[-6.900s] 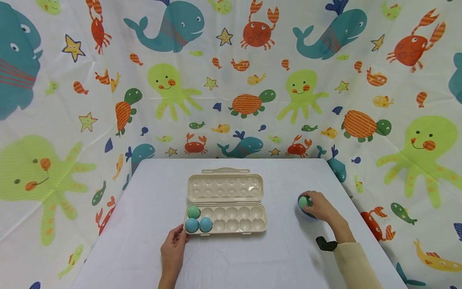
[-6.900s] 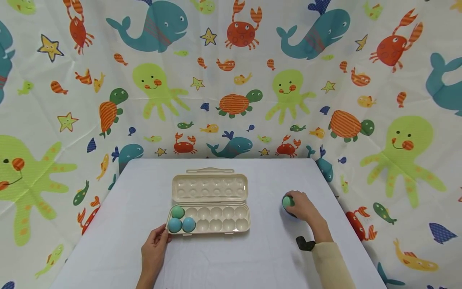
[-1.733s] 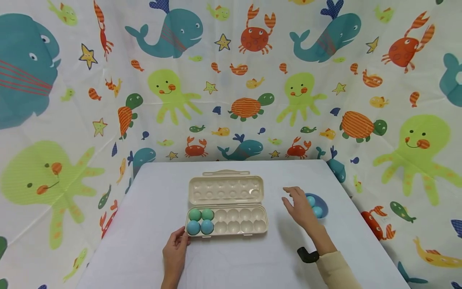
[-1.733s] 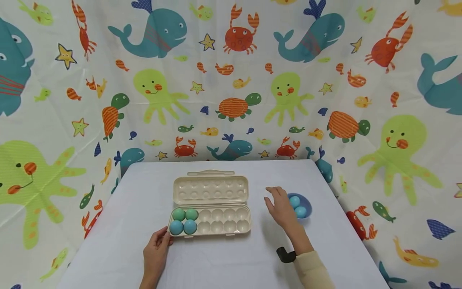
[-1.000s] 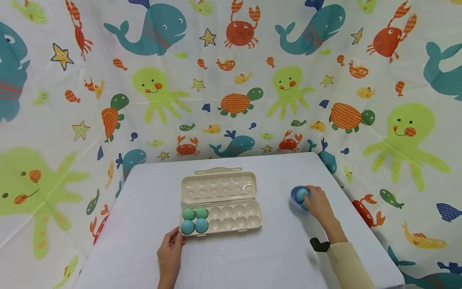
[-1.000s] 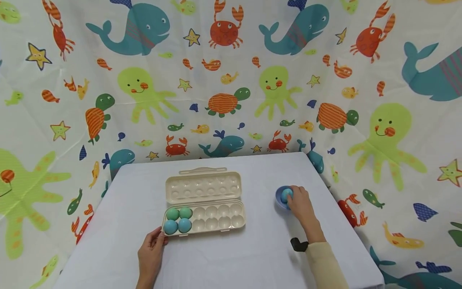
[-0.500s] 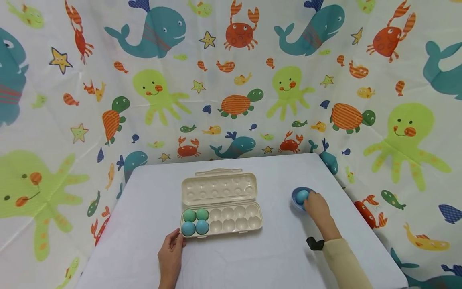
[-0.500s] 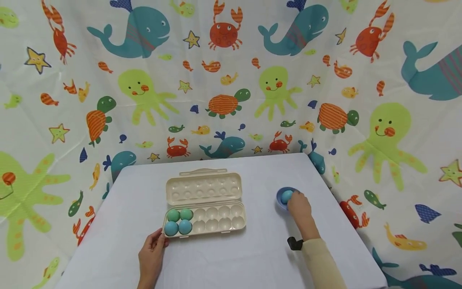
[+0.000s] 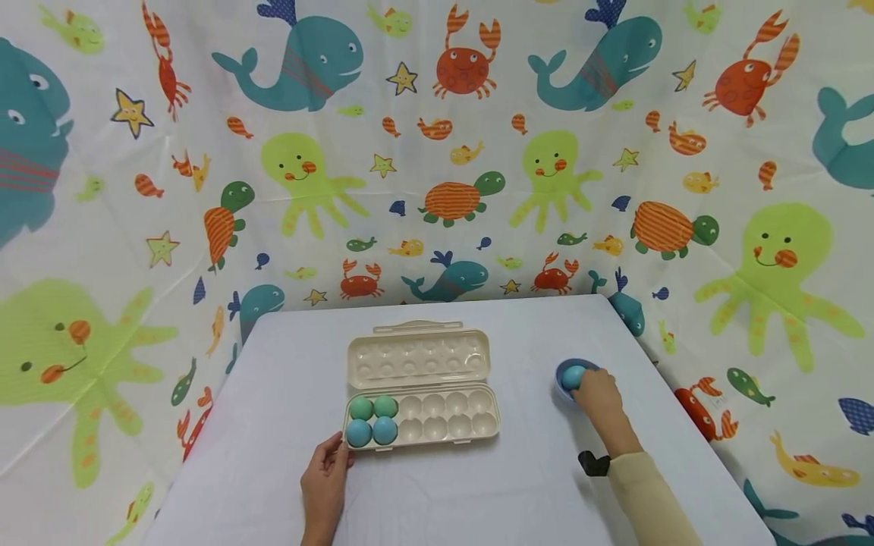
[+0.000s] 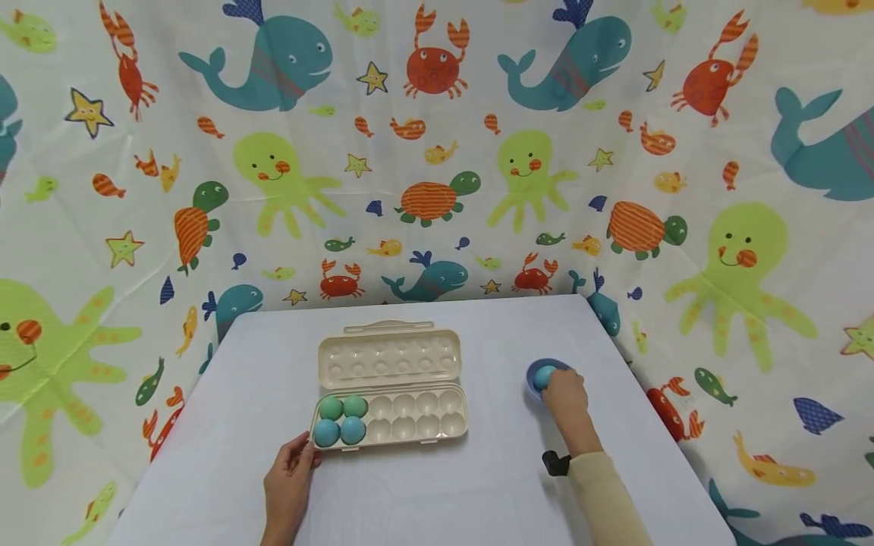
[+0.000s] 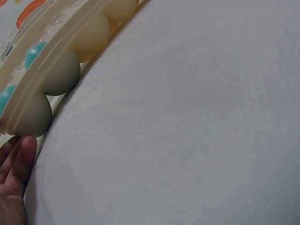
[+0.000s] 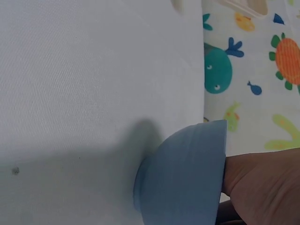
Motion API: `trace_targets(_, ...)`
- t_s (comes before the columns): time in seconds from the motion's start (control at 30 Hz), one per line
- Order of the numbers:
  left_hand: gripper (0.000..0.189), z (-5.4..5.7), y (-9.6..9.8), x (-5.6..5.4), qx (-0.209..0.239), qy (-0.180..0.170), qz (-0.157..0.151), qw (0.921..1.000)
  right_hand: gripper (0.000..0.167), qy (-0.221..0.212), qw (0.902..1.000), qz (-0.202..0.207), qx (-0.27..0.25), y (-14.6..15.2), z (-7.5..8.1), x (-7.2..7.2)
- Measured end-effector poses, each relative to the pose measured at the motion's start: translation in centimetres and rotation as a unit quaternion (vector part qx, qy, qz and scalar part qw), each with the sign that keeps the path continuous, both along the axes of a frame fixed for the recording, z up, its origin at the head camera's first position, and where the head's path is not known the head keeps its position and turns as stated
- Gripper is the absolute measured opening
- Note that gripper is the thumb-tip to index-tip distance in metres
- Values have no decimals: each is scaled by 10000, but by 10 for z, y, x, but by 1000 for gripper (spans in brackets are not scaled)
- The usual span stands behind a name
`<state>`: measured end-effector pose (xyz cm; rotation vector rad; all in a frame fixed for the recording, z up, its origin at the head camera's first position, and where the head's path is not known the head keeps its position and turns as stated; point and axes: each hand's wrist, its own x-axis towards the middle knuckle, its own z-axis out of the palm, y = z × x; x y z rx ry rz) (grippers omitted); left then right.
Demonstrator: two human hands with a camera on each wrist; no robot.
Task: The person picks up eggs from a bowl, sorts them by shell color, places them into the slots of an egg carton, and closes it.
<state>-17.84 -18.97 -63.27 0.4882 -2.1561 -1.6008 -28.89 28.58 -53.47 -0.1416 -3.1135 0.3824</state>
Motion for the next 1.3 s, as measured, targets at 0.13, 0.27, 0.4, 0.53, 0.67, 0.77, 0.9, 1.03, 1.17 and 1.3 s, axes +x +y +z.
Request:
trace_targets(0.13,33,0,1,1,-10,-38,-21,10000,43,-53,9998,-7,170,-3,1,2)
trace_targets(0.27,33,2,0,1,-29,-33,-36,10000,42,-82,9999,13,143,-2,2,-1)
trace_targets(0.4,33,3,-1,2,-53,-48,-52,10000,42,-209,9997,2,124,-2,2,-5)
trace_targets(0.53,34,3,-2,1,-19,-57,-67,10000,39,-258,9996,-2,112,-3,3,-6)
trace_targets(0.67,34,2,-3,2,13,-8,-58,10000,40,-256,9997,4,6,-4,4,-4)
trace_targets(0.77,33,2,-3,2,25,21,-56,10000,40,-280,9995,-34,-144,-4,5,-2)
trace_targets(0.9,32,1,-2,2,27,-5,-75,10000,38,-331,9989,-76,-318,-3,8,2)
trace_targets(1.03,31,1,-3,3,-26,-25,-80,10000,33,-335,9974,-66,-639,-1,13,4)
trace_targets(1.17,31,2,-4,2,-39,40,-106,9999,31,-280,9957,-17,-883,0,20,5)
trace_targets(1.3,31,2,-5,2,-9,37,-113,9999,35,-315,9958,36,-857,2,25,4)
